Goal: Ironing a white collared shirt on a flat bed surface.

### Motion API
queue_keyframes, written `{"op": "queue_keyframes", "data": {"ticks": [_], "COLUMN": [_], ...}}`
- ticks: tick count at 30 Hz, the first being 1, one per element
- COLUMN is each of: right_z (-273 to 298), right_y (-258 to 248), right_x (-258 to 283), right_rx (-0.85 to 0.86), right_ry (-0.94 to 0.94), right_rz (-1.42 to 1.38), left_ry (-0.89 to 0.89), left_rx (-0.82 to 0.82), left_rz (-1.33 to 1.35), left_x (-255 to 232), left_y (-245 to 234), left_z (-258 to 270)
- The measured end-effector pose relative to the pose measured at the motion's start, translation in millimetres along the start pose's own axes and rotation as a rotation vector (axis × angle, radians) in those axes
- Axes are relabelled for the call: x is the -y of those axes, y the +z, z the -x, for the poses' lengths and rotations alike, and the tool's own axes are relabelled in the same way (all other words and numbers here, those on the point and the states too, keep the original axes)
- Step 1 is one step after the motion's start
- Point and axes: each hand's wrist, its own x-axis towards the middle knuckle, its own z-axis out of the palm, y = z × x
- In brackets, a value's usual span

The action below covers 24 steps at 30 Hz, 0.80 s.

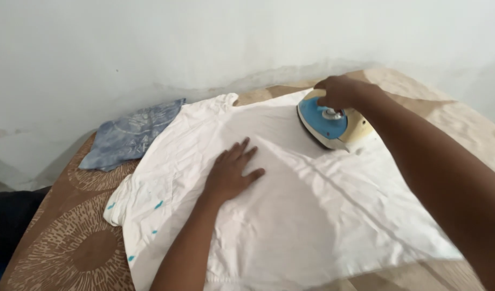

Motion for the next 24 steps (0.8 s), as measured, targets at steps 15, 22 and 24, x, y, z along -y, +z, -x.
{"op": "queue_keyframes", "data": {"ticks": [15,22,24], "right_z": [55.1,-58.2,-76.8], "right_y": [16.6,22.2,21.4], "right_x": [-28.1,-26.4,-19.7], "right_rx": [-0.175,-0.278,-0.267], "right_ry": [0.075,0.056,0.057], "right_rz": [-0.157,-0.189,-0.202], "left_ry": [-0.120,-0.032,-0.038], "left_rx": [-0.145,0.071,0.074], "left_rz": [-0.196,0.045,0.028], "left_x": [-80.0,-101.0,-98.8], "left_y": [61.5,48.8,52.0], "left_z": [-61.8,-53.5,-56.8]}}
